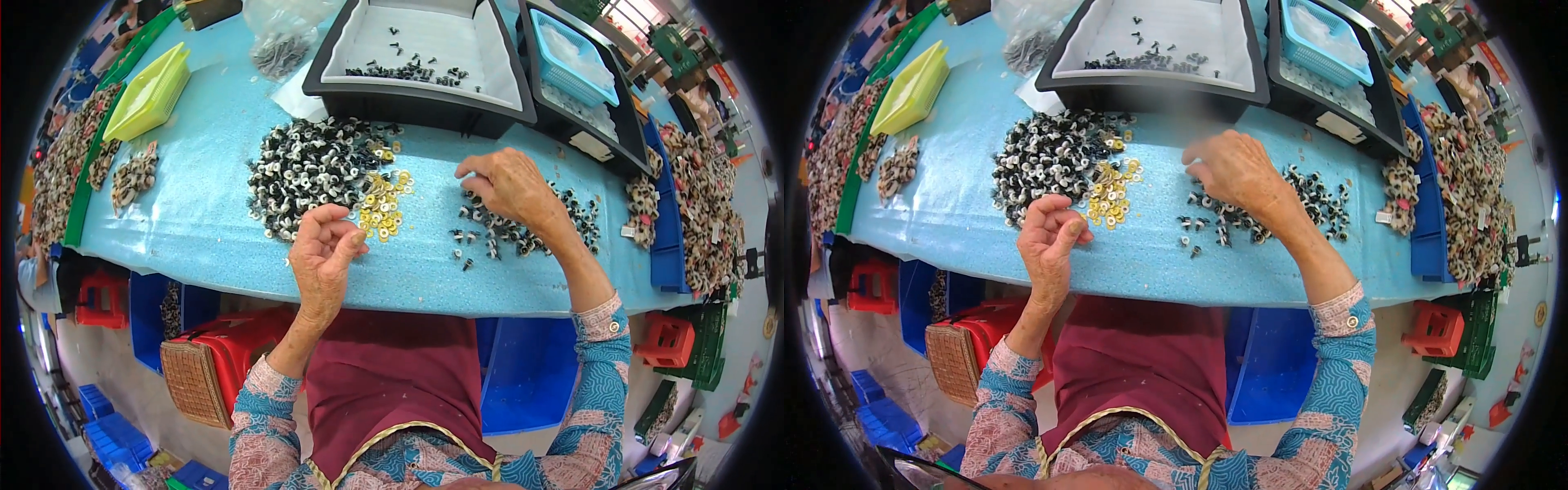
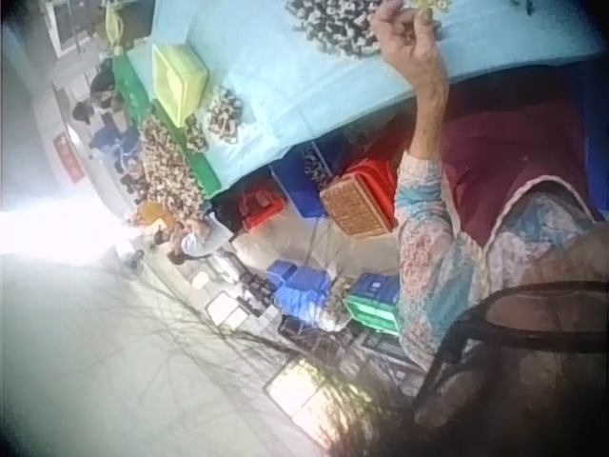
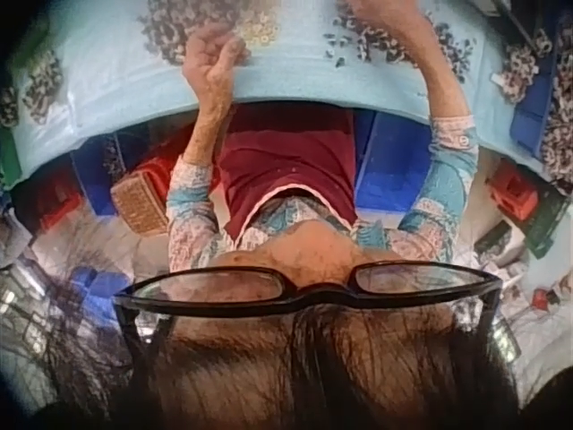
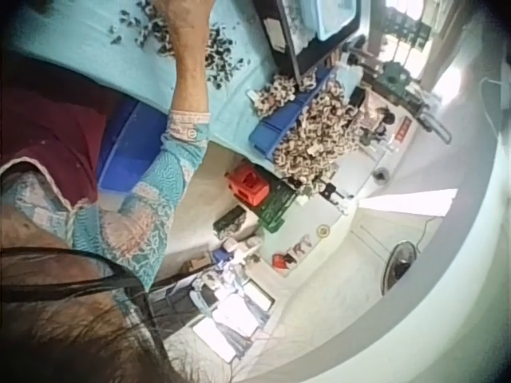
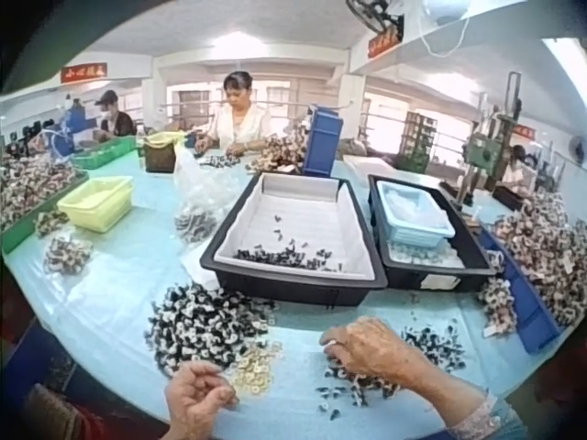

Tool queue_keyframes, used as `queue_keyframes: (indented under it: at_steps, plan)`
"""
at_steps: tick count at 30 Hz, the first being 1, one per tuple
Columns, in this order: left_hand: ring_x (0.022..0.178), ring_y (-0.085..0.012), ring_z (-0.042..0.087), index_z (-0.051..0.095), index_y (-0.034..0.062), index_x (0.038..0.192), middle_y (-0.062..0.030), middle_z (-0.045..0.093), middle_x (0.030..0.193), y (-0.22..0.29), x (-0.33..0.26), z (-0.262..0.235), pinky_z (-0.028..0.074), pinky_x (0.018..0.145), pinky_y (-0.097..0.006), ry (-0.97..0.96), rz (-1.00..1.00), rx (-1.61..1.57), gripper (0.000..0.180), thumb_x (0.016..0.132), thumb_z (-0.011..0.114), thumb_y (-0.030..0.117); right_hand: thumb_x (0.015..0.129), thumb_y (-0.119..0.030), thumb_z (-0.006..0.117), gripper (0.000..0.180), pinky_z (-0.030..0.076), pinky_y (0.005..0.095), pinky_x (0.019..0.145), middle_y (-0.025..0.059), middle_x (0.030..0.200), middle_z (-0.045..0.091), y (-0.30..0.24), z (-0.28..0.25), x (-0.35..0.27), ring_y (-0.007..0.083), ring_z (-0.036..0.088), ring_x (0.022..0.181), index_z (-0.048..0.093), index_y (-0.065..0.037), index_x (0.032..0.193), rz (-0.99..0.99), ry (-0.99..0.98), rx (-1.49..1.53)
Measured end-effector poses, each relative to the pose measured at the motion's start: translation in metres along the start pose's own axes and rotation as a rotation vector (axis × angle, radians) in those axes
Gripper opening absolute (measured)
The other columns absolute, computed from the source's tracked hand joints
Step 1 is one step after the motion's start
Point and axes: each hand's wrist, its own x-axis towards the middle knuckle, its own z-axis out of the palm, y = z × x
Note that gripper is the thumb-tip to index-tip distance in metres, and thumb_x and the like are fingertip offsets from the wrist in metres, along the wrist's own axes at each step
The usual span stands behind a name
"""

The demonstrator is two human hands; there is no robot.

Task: The person assembles small metal eyelets and plastic rings by hand at a factory workbench, taking components from trays and bins.

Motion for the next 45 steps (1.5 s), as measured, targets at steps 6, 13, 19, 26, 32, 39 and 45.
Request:
queue_keyframes:
  at_steps: [6, 13, 19, 26, 32, 39, 45]
  plan:
    - [0.066, -0.0116, 0.057, 0.048, 0.0003, 0.106, -0.0065, 0.060, 0.077, 0.004, -0.002, 0.001, 0.047, 0.062, -0.023, 0.004, -0.013, -0.042, 0.028, 0.083, 0.064, 0.008, 0.068, 0.010, 0.047, 0.046, 0.044, 0.0371, 0.090, 0.0170, 0.110, 0.056, -0.006, 0.044, 0.049, 0.0327, 0.053, 0.103, 0.053, 0.001, 0.113, -0.104, 0.143, 0.050]
    - [0.068, -0.0103, 0.057, 0.048, -0.0004, 0.106, -0.0063, 0.060, 0.078, 0.003, -0.003, 0.003, 0.047, 0.063, -0.023, -0.009, -0.030, -0.051, 0.029, 0.083, 0.064, 0.004, 0.066, 0.009, 0.051, 0.050, 0.045, 0.0394, 0.088, 0.0167, 0.102, 0.055, -0.037, 0.070, 0.071, 0.0341, 0.052, 0.100, 0.050, 0.003, 0.116, 0.054, 0.226, -0.170]
    - [0.066, -0.0094, 0.057, 0.049, -0.0001, 0.105, -0.0057, 0.060, 0.077, 0.004, 0.000, 0.005, 0.047, 0.061, -0.022, -0.005, -0.029, -0.045, 0.027, 0.082, 0.064, 0.004, 0.067, 0.011, 0.051, 0.047, 0.046, 0.0384, 0.085, 0.0160, 0.102, 0.055, -0.036, 0.068, 0.081, 0.0330, 0.054, 0.096, 0.056, -0.003, 0.111, -0.011, 0.083, 0.126]
    - [0.065, -0.0088, 0.057, 0.050, 0.0002, 0.105, -0.0053, 0.061, 0.077, 0.003, -0.001, 0.002, 0.047, 0.059, -0.021, 0.008, -0.024, -0.041, 0.026, 0.083, 0.063, 0.003, 0.069, 0.014, 0.050, 0.044, 0.045, 0.0414, 0.086, 0.0173, 0.105, 0.056, -0.054, 0.068, 0.057, 0.0359, 0.054, 0.099, 0.057, -0.002, 0.109, -0.142, 0.152, 0.339]
    - [0.065, -0.0083, 0.057, 0.051, 0.0000, 0.102, -0.0049, 0.061, 0.077, 0.002, -0.001, 0.005, 0.047, 0.059, -0.021, 0.015, -0.016, -0.052, 0.022, 0.083, 0.063, 0.003, 0.066, 0.012, 0.051, 0.046, 0.043, 0.0392, 0.090, 0.0152, 0.110, 0.055, -0.032, 0.063, 0.066, 0.0335, 0.051, 0.103, 0.056, -0.001, 0.110, -0.061, 0.249, 0.022]
    - [0.076, -0.0142, 0.059, 0.060, 0.0058, 0.093, -0.0047, 0.062, 0.084, 0.006, -0.002, -0.002, 0.048, 0.067, -0.029, -0.193, 0.280, 0.367, 0.018, 0.077, 0.065, 0.000, 0.065, 0.011, 0.053, 0.046, 0.043, 0.0383, 0.088, 0.0144, 0.106, 0.056, -0.028, 0.061, 0.066, 0.0332, 0.052, 0.100, 0.058, -0.005, 0.108, -0.187, 0.209, 0.069]
    - [0.105, -0.0225, 0.052, 0.063, 0.0071, 0.090, -0.0034, 0.061, 0.097, 0.007, -0.001, 0.012, 0.035, 0.092, -0.039, -0.556, 0.577, 0.833, 0.018, 0.073, 0.067, 0.011, 0.072, 0.007, 0.057, 0.027, 0.047, 0.0403, 0.078, 0.0157, 0.089, 0.060, -0.017, 0.044, 0.040, 0.0333, 0.060, 0.086, 0.062, -0.002, 0.097, -0.085, 0.106, 0.115]
